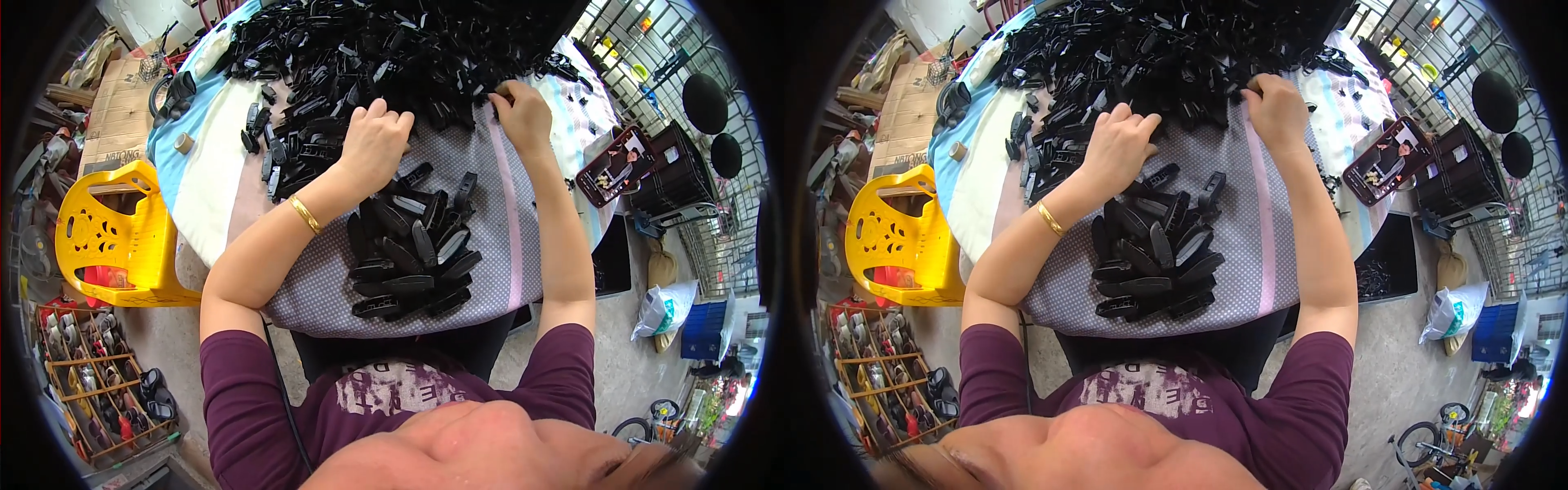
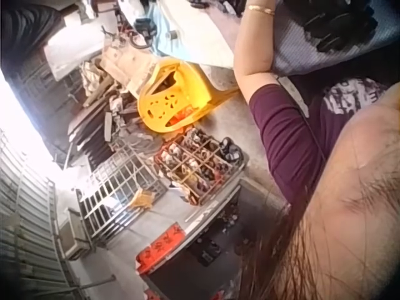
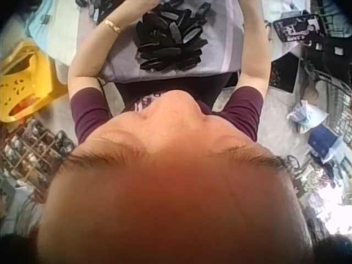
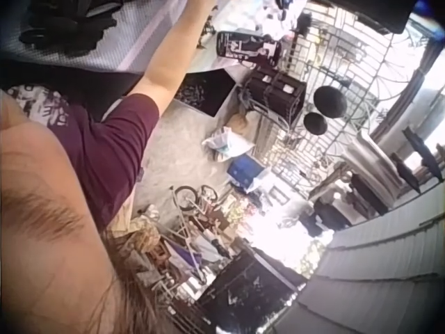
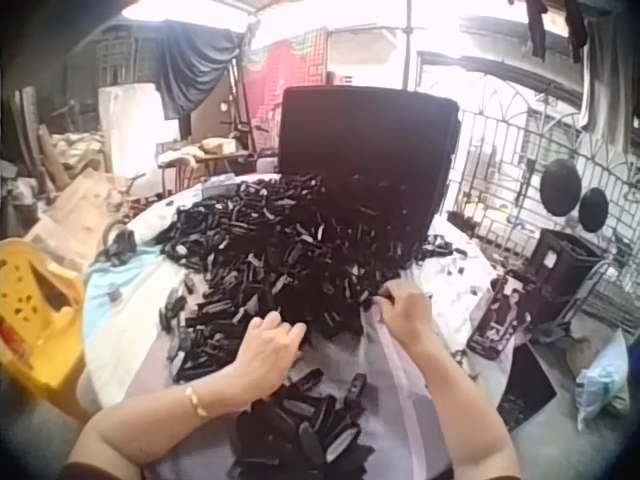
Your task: Assembling small black plastic components by hand at a table.
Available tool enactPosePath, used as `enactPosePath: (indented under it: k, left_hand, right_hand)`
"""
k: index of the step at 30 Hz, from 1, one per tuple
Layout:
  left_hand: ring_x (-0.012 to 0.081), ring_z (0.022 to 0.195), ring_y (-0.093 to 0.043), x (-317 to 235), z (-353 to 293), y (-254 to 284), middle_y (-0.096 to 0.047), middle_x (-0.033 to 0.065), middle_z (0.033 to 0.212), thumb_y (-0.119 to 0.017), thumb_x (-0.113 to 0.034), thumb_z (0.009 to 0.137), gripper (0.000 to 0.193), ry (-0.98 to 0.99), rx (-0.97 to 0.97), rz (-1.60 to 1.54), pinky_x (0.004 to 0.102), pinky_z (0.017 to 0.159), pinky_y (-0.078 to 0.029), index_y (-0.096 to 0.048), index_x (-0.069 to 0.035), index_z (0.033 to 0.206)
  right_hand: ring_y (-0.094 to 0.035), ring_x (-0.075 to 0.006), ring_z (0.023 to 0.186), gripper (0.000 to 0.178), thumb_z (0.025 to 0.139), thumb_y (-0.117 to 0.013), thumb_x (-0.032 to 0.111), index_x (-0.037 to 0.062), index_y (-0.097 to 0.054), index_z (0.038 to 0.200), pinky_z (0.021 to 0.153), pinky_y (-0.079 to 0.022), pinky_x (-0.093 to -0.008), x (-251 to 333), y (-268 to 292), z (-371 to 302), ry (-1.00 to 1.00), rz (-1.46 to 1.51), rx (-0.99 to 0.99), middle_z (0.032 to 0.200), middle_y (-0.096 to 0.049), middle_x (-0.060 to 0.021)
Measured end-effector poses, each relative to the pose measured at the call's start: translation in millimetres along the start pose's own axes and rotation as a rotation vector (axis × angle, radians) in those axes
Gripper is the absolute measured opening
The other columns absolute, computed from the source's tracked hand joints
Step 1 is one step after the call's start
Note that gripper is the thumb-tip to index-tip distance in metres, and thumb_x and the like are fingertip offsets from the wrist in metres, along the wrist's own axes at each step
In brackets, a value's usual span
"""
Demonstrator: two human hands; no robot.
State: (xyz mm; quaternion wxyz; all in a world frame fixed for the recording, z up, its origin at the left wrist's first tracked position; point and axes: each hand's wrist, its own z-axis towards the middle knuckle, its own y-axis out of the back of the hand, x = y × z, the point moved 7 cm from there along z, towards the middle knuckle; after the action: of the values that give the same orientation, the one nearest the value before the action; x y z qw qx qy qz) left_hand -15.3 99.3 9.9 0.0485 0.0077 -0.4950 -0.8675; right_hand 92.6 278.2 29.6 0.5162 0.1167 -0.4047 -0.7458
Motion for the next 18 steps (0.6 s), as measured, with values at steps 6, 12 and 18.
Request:
enactPosePath:
  k: [6, 12, 18]
  left_hand:
    - [0.0208, 0.069, -0.055, 14, 0, 30, -0.056, 0.0119, 0.079, -0.061, -0.006, 0.075, 0.019, 0.150, -0.200, -0.535, 0.0297, 0.065, -0.044, -0.056, -0.001, 0.092]
    - [0.0120, 0.079, -0.060, 31, -8, 18, -0.054, 0.0078, 0.116, -0.058, -0.004, 0.083, 0.034, 0.559, 0.161, -1.577, 0.0191, 0.068, -0.048, -0.055, -0.001, 0.117]
    - [0.0125, 0.079, -0.060, 25, -12, 17, -0.060, 0.0105, 0.103, -0.059, -0.004, 0.083, 0.035, 0.467, 0.053, -1.645, 0.0205, 0.069, -0.048, -0.053, 0.001, 0.117]
  right_hand:
    - [-0.062, -0.0226, 0.079, 0.041, 0.072, -0.068, 0.013, 0.0083, -0.057, 0.111, 0.071, -0.049, -0.0309, 22, 9, 0, 0.088, 0.034, -0.020, 0.088, -0.065, -0.0106]
    - [-0.061, -0.0146, 0.082, 0.043, 0.075, -0.067, 0.010, 0.0043, -0.055, 0.116, 0.076, -0.049, -0.0269, 25, -1, -1, -0.163, 0.497, 0.225, 0.091, -0.064, -0.0093]
    - [-0.061, -0.0105, 0.085, 0.036, 0.075, -0.068, 0.004, 0.0026, -0.059, 0.110, 0.075, -0.049, -0.0243, 77, 13, -10, -0.039, 0.939, 0.275, 0.093, -0.065, -0.0057]
